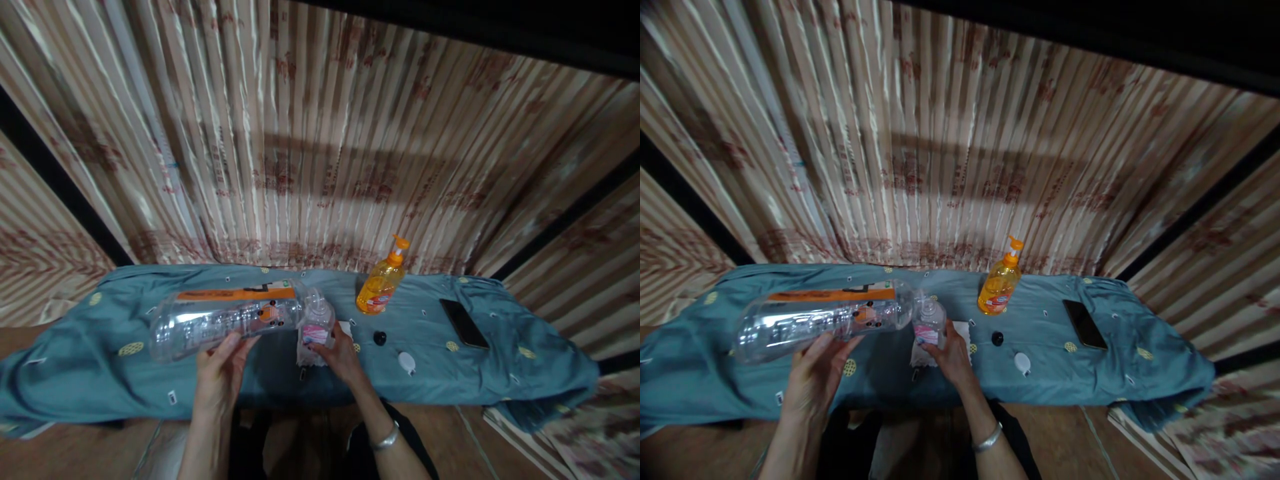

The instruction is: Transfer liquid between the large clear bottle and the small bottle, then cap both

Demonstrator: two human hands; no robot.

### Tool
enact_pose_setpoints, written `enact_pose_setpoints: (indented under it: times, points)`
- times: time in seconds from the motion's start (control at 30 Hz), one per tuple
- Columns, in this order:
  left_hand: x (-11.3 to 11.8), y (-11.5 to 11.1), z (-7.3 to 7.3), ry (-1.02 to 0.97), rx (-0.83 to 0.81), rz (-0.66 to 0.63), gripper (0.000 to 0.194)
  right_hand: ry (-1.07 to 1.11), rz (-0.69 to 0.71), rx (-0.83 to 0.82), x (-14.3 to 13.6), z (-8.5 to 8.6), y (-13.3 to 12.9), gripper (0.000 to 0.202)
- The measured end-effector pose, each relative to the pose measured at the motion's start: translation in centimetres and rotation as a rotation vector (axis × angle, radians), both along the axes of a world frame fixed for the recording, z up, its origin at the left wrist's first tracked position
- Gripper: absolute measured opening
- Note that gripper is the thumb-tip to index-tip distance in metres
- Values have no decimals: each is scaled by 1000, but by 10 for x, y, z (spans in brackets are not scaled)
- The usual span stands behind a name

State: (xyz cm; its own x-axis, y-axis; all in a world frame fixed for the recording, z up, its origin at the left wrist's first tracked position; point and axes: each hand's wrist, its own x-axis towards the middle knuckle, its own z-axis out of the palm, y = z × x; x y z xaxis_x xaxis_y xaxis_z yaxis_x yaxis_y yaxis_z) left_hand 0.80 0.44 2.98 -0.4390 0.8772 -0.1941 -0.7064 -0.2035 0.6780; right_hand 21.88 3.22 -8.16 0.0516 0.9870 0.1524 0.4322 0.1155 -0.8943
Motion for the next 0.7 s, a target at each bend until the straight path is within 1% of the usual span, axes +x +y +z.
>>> enact_pose_setpoints:
  times: [0.17,0.37,0.57,0.7]
  points:
    - [-1,0,-2,20,-15,3,43,-2,-9,-18,-1,0,-2,51]
    - [1,0,-3,61,18,-6,41,3,-21,-4,0,-1,-1,59]
    - [1,0,-3,71,11,1,42,-16,1,-30,1,1,-1,48]
    - [1,-1,-4,120,29,-1,38,-31,-9,-26,1,1,-1,48]
